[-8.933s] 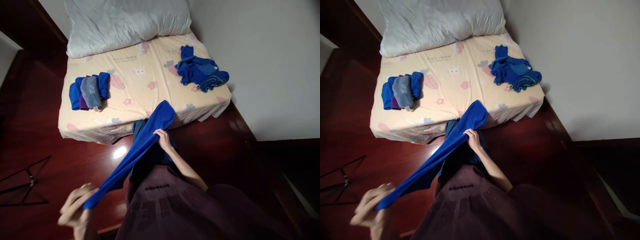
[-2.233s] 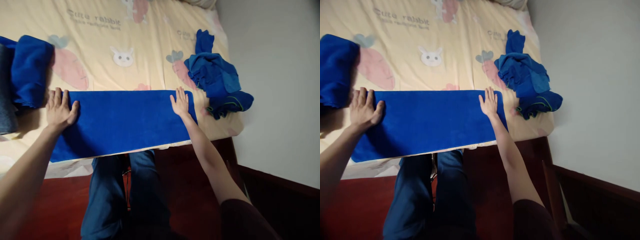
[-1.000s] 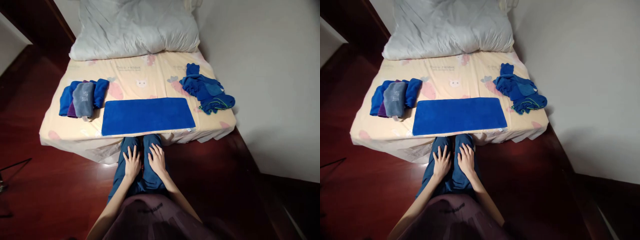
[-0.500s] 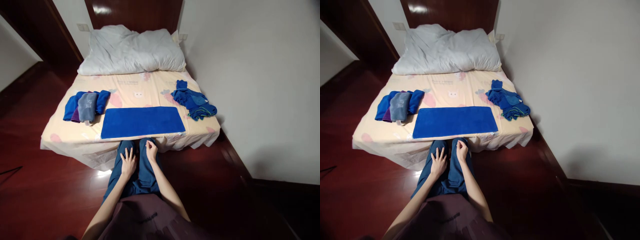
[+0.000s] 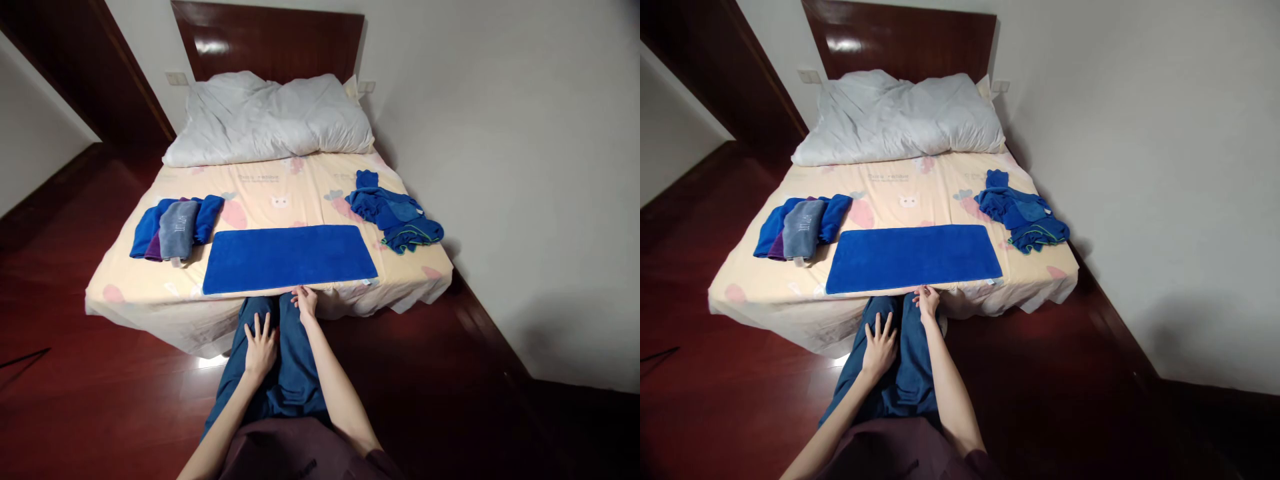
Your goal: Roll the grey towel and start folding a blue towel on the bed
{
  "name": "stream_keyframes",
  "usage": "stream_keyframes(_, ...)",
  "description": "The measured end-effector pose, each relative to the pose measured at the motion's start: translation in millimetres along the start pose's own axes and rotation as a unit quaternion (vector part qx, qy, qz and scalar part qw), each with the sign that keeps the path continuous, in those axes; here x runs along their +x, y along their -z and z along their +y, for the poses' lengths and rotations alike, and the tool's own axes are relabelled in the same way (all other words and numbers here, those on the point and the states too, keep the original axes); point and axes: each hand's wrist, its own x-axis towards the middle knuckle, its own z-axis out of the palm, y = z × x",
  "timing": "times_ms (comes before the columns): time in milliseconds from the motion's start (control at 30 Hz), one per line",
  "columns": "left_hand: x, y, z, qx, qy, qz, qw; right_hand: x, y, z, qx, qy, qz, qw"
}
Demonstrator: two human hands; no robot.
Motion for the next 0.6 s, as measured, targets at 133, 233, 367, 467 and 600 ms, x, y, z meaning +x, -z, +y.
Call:
stream_keyframes(133,21,9,-10,-0.039,0.01,-0.004,0.999,4,-7,-5,0.055,-0.021,-0.002,0.998)
stream_keyframes(233,75,36,-30,-0.107,0.017,-0.016,0.994,10,-13,-5,0.086,-0.05,0.021,0.995)
stream_keyframes(367,198,87,-54,-0.13,-0.018,0.025,0.991,16,-20,-2,0.111,-0.073,0.054,0.99)
stream_keyframes(467,304,111,-64,-0.146,-0.04,0.006,0.988,15,-24,-2,0.112,-0.084,0.056,0.989)
stream_keyframes(600,413,108,-67,-0.137,-0.025,-0.069,0.988,12,-26,-4,0.111,-0.107,0.074,0.985)
